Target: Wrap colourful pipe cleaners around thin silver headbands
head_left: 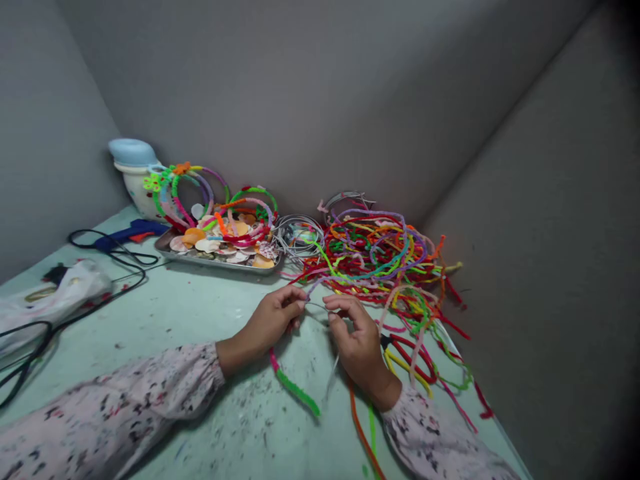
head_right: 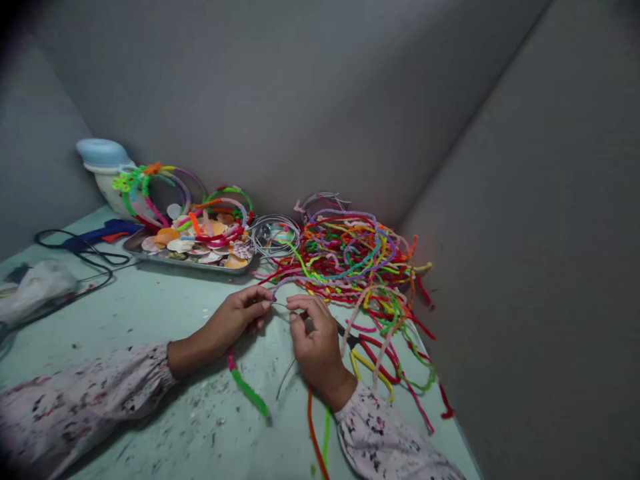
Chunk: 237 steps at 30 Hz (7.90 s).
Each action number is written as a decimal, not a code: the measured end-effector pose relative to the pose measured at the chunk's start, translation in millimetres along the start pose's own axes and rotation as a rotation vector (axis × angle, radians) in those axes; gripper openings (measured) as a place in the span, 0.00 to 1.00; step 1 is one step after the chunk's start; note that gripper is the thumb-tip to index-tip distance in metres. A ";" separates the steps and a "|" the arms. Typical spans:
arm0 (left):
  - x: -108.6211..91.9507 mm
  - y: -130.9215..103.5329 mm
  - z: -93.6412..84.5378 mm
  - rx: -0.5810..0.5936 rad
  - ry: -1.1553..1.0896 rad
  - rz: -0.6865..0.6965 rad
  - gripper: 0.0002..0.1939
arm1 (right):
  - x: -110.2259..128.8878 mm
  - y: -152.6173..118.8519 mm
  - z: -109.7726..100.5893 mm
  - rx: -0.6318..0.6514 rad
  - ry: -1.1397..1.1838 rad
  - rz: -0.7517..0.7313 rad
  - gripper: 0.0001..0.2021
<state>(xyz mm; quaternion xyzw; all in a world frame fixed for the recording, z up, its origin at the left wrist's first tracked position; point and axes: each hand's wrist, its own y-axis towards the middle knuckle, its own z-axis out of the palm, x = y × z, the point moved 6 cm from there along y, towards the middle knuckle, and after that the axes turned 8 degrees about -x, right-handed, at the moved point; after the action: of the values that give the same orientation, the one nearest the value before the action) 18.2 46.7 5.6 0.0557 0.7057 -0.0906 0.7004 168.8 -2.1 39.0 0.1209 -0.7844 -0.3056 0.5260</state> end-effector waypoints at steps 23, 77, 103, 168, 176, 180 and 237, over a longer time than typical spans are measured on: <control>1.6 5.7 0.2 0.000 -0.107 -0.060 0.06 | -35.3 -4.5 16.5 0.128 0.108 0.511 0.11; 8.7 9.3 -1.9 0.047 -0.092 -0.038 0.08 | -47.1 -3.5 19.8 0.121 0.256 0.686 0.11; 3.8 8.6 -0.5 0.069 0.000 -0.137 0.15 | -46.6 -7.1 16.0 0.151 0.231 0.682 0.13; 9.2 8.5 -2.1 0.031 0.195 0.002 0.14 | -42.0 -6.4 10.2 0.067 0.361 0.698 0.20; 9.2 10.7 -3.3 0.021 0.031 -0.032 0.15 | -47.5 -7.3 14.0 0.109 0.330 0.647 0.17; 10.5 10.7 -3.5 0.015 0.035 -0.019 0.15 | -41.7 -7.9 12.2 0.145 0.229 0.595 0.14; -2.6 0.4 5.5 0.172 0.381 0.216 0.11 | -34.2 -11.6 15.0 0.119 0.069 0.524 0.12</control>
<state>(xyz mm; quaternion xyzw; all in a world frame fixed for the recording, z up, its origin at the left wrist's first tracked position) 23.8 46.1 8.2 0.2066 0.8049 -0.0629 0.5528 168.1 11.5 2.4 -0.0452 -0.7872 -0.1083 0.6055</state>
